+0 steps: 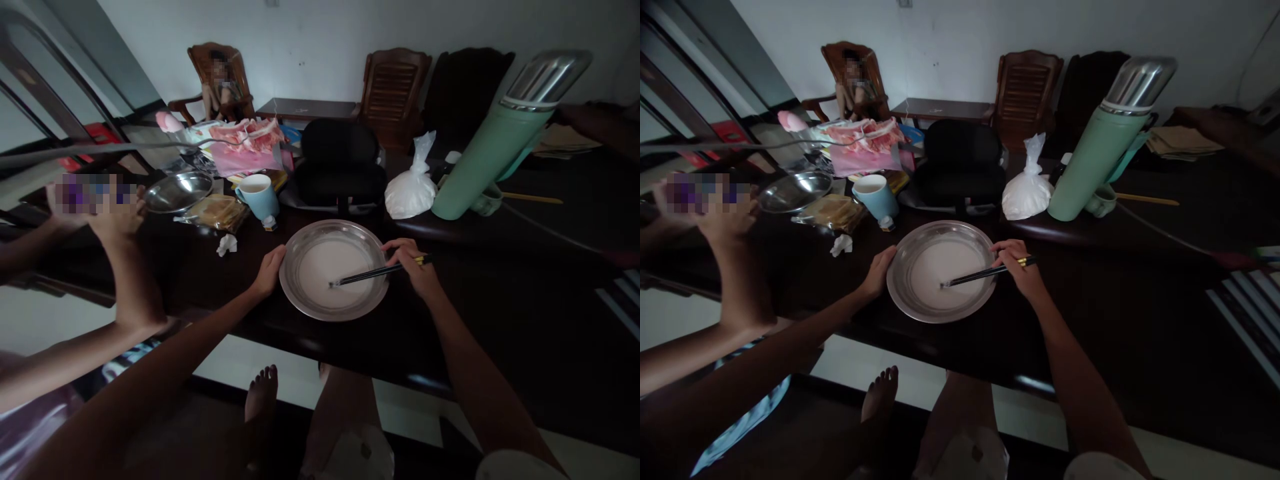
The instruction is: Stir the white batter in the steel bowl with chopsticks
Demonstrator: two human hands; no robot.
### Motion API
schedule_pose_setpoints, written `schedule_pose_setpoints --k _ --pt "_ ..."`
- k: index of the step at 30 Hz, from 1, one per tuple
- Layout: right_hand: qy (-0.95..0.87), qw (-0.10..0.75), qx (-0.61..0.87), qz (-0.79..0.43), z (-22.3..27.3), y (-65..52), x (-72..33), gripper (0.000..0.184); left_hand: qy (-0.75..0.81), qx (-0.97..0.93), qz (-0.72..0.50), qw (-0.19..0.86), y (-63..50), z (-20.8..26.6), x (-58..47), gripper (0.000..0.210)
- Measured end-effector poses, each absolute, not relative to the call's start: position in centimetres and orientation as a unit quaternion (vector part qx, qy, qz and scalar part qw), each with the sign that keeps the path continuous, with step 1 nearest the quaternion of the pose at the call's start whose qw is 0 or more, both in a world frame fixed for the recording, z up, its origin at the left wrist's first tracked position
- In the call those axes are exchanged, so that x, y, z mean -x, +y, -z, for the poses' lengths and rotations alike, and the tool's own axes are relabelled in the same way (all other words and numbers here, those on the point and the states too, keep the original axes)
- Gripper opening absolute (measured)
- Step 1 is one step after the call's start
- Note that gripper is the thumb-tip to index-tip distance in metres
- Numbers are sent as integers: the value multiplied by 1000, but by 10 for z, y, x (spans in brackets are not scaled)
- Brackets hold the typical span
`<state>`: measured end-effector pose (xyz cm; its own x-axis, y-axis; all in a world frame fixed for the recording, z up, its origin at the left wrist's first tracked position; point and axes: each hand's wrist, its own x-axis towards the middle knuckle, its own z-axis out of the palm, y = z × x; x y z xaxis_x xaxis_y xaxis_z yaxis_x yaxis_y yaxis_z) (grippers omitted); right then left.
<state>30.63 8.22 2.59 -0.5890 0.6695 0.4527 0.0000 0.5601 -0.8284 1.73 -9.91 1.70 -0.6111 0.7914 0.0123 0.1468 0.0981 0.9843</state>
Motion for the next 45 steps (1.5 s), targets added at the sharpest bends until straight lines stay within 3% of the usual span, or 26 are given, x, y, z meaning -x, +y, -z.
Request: schedule_pose_setpoints --k 4,8,13,18,23,26,29,35,40,45 --pt "-804 390 220 -391 -25 84 -307 38 690 -349 -576 264 -100 -16 -16 42" --pt "-781 421 226 -403 -24 86 -309 48 688 -352 -575 269 -100 -17 -16 40" --pt "-816 369 201 -397 -26 83 -308 41 696 -349 -567 268 -99 -19 -17 41" --pt "-771 435 231 -404 -25 86 -310 51 701 -341 -563 273 -99 -19 -18 43" --pt "-807 374 197 -412 -26 83 -307 44 694 -345 -571 272 -99 -17 -17 43" --pt "-809 387 220 -385 -26 85 -308 39 693 -345 -572 272 -99 -16 -17 44" --pt "-784 416 241 -392 -25 86 -309 45 700 -345 -565 269 -99 -16 -16 45" --pt "-813 368 198 -404 -26 81 -306 41 695 -345 -571 270 -99 -14 -15 44" --pt "-762 438 233 -417 -23 87 -309 49 701 -353 -561 263 -99 -16 -16 43" --pt "-810 368 198 -412 -24 80 -305 41 702 -351 -559 266 -99 -18 -16 42"
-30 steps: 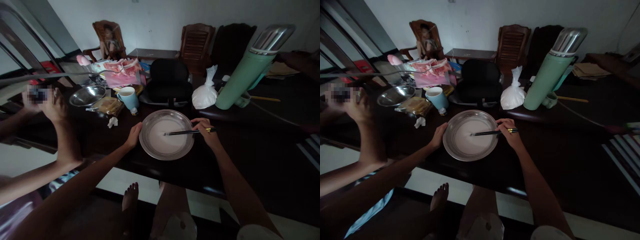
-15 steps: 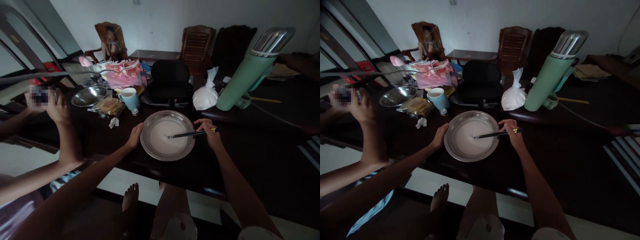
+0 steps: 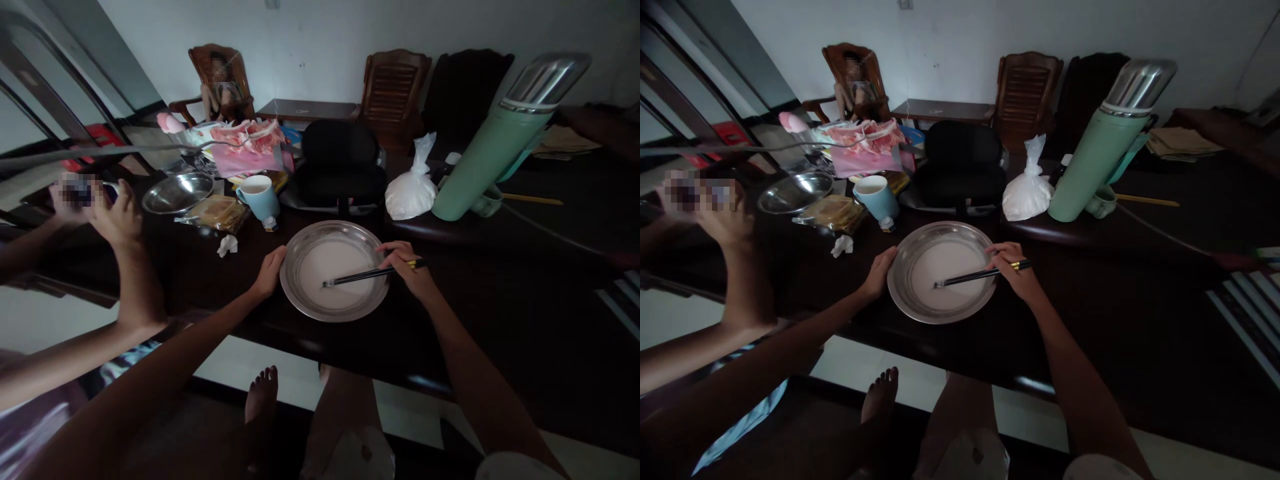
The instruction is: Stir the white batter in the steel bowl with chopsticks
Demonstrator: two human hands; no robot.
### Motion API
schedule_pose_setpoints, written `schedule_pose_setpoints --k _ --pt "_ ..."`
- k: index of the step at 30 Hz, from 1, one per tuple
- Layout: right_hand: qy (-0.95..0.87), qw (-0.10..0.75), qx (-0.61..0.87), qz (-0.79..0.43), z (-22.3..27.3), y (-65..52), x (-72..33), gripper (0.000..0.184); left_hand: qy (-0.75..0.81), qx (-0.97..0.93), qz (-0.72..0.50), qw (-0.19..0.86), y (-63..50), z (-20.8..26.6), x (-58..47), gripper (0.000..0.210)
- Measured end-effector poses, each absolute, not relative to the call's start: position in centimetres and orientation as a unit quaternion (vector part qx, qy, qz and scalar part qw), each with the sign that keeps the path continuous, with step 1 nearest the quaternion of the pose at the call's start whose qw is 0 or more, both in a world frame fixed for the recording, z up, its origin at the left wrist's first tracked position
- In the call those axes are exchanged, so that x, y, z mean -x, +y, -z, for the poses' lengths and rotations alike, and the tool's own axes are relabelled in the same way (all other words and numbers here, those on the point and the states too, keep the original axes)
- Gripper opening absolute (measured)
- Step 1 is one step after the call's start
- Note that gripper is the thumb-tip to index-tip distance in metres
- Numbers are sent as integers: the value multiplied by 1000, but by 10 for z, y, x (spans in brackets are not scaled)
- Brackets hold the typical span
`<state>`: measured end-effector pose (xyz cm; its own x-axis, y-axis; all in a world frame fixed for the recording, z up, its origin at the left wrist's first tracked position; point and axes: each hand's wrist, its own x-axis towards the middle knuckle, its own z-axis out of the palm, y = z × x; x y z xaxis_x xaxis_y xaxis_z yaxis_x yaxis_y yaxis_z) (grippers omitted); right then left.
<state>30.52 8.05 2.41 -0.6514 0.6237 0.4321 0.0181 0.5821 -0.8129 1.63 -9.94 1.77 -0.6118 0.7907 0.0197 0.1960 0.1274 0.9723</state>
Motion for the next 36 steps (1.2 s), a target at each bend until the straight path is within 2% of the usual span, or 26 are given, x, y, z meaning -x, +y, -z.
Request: schedule_pose_setpoints --k 3,7,13,18,23,25,30,33,36 --pt "-812 382 221 -382 -26 80 -305 36 703 -356 -558 260 -99 -19 -17 41" --pt "-773 431 240 -399 -24 83 -307 45 702 -360 -558 257 -99 -20 -18 39" --pt "-814 362 210 -402 -25 80 -306 42 698 -361 -563 257 -100 -15 -15 40" --pt "-779 416 240 -402 -24 84 -308 49 694 -360 -564 266 -100 -17 -17 42" --pt "-819 358 210 -395 -25 79 -305 40 708 -356 -554 257 -100 -22 -19 43" --pt "-816 369 221 -385 -25 80 -305 38 705 -352 -558 260 -100 -22 -19 44" --pt "-797 392 226 -401 -25 82 -307 47 696 -349 -566 273 -99 -18 -18 42" --pt "-820 363 201 -394 -25 79 -305 41 698 -348 -565 269 -100 -19 -18 41" --pt "-816 378 220 -379 -25 80 -305 38 698 -354 -566 260 -100 -20 -19 40"
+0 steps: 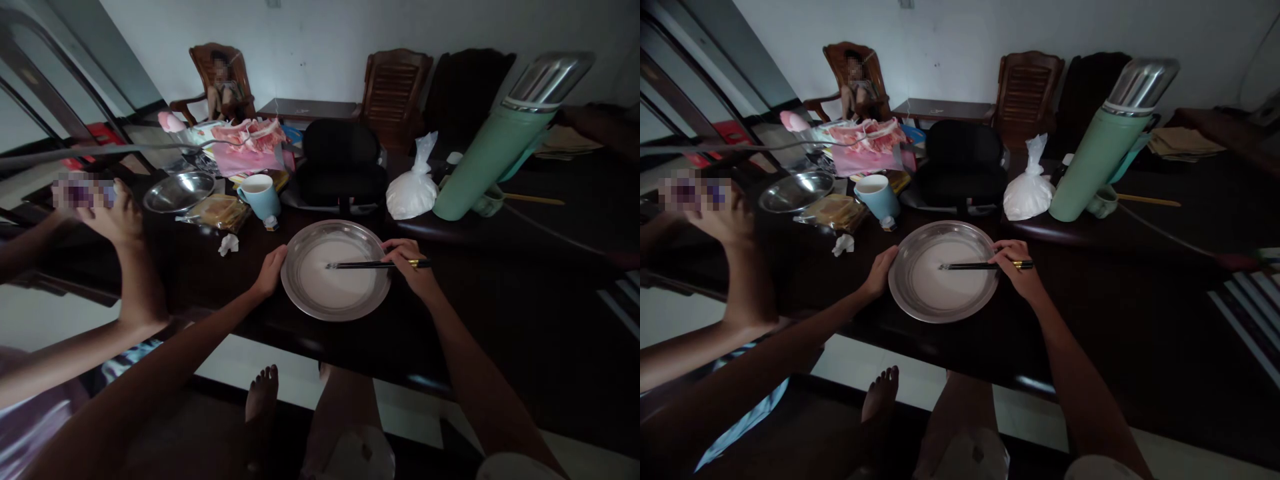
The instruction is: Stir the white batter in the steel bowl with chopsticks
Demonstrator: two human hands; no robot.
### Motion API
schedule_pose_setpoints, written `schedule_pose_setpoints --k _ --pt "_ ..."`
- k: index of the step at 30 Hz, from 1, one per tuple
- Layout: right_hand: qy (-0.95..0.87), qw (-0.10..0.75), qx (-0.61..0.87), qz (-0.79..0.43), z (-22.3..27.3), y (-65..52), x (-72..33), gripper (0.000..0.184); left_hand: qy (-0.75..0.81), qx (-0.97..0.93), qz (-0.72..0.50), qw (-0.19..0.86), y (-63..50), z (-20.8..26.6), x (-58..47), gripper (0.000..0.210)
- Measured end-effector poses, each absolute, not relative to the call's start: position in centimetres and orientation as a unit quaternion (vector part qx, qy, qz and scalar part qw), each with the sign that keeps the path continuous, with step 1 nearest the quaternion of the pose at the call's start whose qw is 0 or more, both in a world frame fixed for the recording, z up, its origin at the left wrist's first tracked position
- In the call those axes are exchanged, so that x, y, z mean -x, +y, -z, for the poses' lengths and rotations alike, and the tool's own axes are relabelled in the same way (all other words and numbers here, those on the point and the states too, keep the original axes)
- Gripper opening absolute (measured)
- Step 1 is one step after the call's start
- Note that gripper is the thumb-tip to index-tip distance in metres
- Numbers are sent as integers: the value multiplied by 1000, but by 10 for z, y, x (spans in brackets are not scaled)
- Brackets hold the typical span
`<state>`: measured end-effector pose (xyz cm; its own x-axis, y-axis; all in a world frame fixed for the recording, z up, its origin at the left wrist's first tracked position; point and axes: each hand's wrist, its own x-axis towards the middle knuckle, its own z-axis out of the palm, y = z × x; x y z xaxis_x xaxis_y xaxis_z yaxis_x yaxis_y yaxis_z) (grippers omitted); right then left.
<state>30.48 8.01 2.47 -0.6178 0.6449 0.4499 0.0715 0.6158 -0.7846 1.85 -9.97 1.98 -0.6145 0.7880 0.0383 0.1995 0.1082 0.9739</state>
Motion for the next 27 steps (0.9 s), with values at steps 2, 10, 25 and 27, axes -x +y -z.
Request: schedule_pose_setpoints --k 2,10,25,27 --pt "-798 399 237 -385 -24 82 -306 43 700 -350 -566 259 -100 -20 -19 40" --pt "-813 375 223 -385 -27 81 -306 39 705 -356 -559 251 -100 -21 -18 43" --pt "-771 420 250 -407 -23 86 -308 52 704 -356 -556 260 -100 -20 -18 43" --pt "-783 398 229 -419 -21 83 -305 52 708 -350 -555 263 -100 -20 -18 44"
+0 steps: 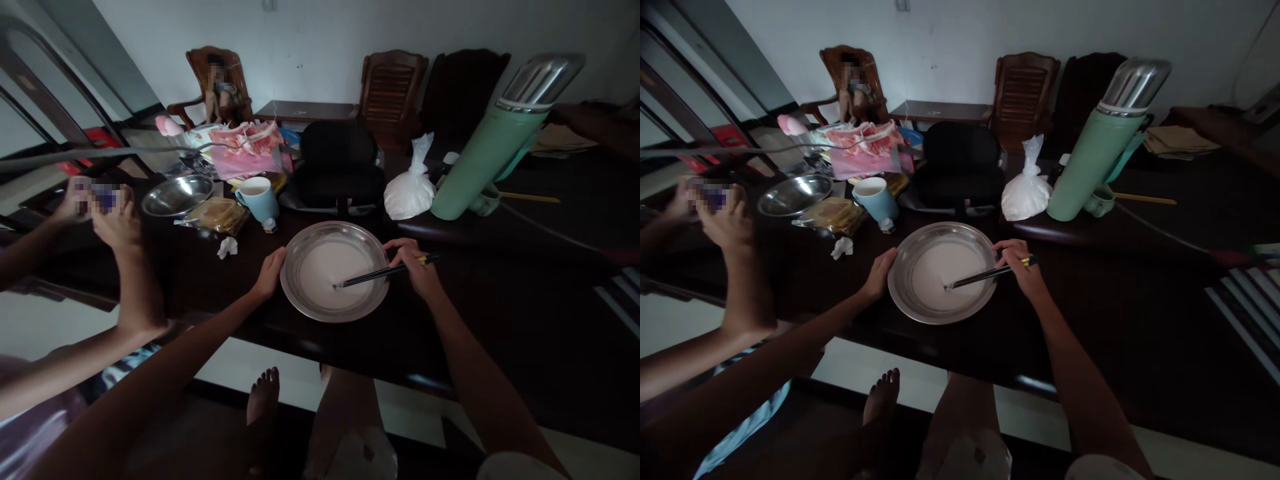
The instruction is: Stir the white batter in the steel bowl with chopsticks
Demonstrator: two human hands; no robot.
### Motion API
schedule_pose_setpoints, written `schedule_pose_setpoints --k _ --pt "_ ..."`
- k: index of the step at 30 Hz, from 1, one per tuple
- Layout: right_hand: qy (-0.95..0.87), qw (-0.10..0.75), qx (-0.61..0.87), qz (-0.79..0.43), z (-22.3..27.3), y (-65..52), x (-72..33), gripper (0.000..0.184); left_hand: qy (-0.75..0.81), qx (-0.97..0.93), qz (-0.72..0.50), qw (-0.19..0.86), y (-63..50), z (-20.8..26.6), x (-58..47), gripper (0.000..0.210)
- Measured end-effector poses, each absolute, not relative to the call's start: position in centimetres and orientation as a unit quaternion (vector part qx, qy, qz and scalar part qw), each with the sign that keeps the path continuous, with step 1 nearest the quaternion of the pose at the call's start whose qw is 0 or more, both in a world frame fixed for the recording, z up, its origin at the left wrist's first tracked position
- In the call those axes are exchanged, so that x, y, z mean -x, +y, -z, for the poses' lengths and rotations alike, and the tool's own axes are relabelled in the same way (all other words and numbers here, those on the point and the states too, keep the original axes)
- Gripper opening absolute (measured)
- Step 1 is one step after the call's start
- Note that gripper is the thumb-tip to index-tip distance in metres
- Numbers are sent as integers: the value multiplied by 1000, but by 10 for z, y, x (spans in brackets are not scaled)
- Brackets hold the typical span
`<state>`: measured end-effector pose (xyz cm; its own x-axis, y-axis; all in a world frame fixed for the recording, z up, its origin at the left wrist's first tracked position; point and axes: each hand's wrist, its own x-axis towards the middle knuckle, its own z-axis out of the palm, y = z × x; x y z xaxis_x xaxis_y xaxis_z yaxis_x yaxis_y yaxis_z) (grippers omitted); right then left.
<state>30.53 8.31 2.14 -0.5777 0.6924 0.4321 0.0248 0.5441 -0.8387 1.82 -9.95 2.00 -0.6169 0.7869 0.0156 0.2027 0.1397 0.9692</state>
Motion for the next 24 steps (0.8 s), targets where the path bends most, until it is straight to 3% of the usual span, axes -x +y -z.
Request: schedule_pose_setpoints --k 4,10,14,16,20,24 --pt "-815 368 217 -390 -22 82 -305 38 701 -344 -564 269 -99 -19 -18 44" --pt "-779 419 225 -408 -23 85 -307 53 692 -344 -572 274 -99 -19 -18 40" --pt "-818 361 206 -397 -24 80 -303 41 695 -344 -571 269 -99 -20 -18 39" --pt "-815 375 220 -384 -25 82 -305 38 694 -344 -573 270 -99 -21 -19 39" --pt "-778 431 226 -398 -25 88 -311 50 703 -343 -563 267 -99 -25 -21 40" --pt "-817 365 192 -401 -25 82 -306 44 704 -352 -560 259 -99 -25 -21 42"
